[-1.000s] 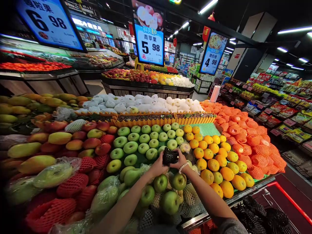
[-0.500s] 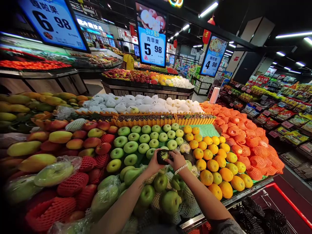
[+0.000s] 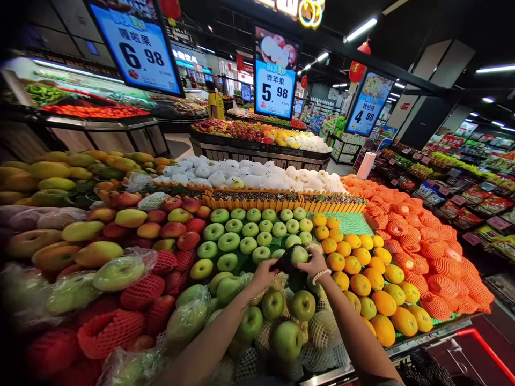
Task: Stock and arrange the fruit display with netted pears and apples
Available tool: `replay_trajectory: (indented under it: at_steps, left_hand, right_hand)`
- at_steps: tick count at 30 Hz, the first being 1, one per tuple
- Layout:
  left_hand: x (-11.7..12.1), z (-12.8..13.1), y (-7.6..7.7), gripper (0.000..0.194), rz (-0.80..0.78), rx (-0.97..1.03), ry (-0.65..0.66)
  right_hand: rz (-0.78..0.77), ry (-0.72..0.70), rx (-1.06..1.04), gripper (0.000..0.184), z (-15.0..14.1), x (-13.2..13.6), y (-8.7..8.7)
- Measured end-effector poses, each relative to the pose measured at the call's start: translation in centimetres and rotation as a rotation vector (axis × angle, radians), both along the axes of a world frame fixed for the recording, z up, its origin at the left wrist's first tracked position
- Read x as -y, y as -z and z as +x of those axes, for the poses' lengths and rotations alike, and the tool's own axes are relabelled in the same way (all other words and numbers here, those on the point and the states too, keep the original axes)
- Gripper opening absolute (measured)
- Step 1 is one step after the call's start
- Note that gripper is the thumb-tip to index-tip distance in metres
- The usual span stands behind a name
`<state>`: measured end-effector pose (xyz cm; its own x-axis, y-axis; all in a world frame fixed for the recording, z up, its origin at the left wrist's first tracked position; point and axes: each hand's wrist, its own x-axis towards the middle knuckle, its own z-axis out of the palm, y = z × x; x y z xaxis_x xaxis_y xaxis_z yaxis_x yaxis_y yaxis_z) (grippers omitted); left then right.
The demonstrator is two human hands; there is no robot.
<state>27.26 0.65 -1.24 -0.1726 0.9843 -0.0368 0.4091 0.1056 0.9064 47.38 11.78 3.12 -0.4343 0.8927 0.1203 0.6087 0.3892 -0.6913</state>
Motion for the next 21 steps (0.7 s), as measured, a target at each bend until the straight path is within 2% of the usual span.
replay_trajectory:
  at_steps: [2,5,11,14,17,21]
  left_hand:
    - [0.0,0.2,0.0,0.029,-0.062,-0.098,0.002]
    - [0.3,0.7,-0.3,0.034,-0.116,-0.223,0.070]
    - [1.0,1.5,-1.6,0.039,-0.149,-0.421,0.205]
    - [1.5,1.7,-2.5,0.039,-0.148,-0.503,0.227]
    - [1.8,1.8,-3.1,0.042,-0.147,-0.567,0.236]
    - [1.5,2.1,-3.2,0.049,-0.172,-0.607,0.249]
  right_hand:
    - [-0.017,0.066,-0.068,0.052,0.3,-1.5,-0.2]
    - [0.040,0.075,-0.043,0.056,-1.4,-3.4,-0.3]
    - [0.069,-0.086,0.237,0.070,-9.8,-5.7,1.4]
    - [0.078,-0.124,0.415,0.053,-12.9,-6.1,2.5]
    - [0.108,-0.146,0.551,0.036,-13.9,-6.1,3.3]
    - [0.142,-0.195,0.639,0.041,-13.8,-6.2,3.7]
